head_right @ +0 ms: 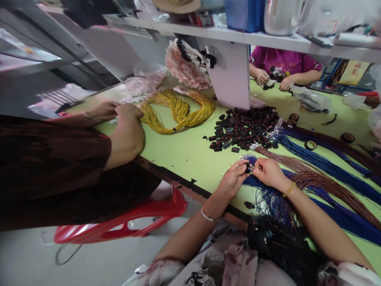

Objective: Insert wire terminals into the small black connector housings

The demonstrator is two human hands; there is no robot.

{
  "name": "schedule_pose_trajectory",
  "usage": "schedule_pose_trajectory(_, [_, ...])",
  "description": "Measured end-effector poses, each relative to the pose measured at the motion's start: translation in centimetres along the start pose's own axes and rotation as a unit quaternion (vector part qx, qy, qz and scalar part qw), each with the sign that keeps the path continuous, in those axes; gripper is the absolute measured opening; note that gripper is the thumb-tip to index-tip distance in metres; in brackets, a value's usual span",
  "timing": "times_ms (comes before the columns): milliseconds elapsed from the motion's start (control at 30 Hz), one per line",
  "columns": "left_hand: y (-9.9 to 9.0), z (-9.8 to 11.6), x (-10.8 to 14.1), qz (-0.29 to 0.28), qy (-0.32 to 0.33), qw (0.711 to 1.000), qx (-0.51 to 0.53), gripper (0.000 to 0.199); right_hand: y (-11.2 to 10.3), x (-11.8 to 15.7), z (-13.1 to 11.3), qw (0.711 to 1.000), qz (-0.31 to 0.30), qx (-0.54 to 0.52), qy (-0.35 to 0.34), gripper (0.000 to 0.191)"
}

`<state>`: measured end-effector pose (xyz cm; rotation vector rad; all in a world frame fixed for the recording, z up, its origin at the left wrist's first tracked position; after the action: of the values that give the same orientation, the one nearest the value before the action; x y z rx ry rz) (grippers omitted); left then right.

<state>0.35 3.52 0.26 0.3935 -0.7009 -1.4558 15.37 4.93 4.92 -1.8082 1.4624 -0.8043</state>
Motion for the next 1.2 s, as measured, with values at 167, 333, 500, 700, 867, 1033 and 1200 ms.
schedule_pose_trajectory(167, [0.2, 0.3, 0.2, 0.002, -0.001, 1.0, -0.008, 0.026, 0.1, -0.1, 0.1, 1.0, -0.002, 0.022, -0.008, 0.015])
schedule_pose_trajectory(333, [0.0, 0.1, 0.2, 0.002, 0.005, 1.0, -0.029, 0.031, 0.4, -0.2, 0.4, 1.0, -0.012, -0.007, -0.012, 0.015])
schedule_pose_trajectory(500, [-0.1, -0.1, 0.1, 0.005, 0.018, 0.998, -0.064, 0.032, 0.6, -0.1, 0.8, 0.997, -0.028, -0.069, -0.016, 0.012])
schedule_pose_trajectory(700, [0.0, -0.1, 0.3, 0.004, 0.02, 0.996, -0.089, 0.031, 0.7, -0.2, 0.9, 0.997, -0.026, -0.065, -0.024, 0.013])
schedule_pose_trajectory(867, [0.0, -0.4, 0.3, 0.003, 0.019, 0.997, -0.077, 0.029, 1.2, 0.1, 0.4, 0.998, 0.014, -0.012, -0.066, 0.013])
schedule_pose_trajectory(1033, [0.2, -0.2, 0.4, 0.017, 0.023, 0.998, -0.064, 0.029, 1.1, 0.0, 0.4, 0.998, 0.004, -0.023, -0.062, 0.013])
schedule_pose_trajectory(1200, [0.2, -0.2, 0.3, 0.013, 0.02, 0.996, -0.081, 0.03, 1.2, 0.1, 0.5, 0.997, -0.016, -0.058, -0.049, 0.014])
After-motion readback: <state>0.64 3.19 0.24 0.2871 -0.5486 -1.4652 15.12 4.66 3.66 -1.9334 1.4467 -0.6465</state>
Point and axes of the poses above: each hand's wrist, its own x-axis away from the middle knuckle, its own y-axis out of the palm, z = x × y, the point moved 1 cm from there along -x, towards the middle knuckle, and after that the axes turned 13 degrees about y, right-handed, at the moved point
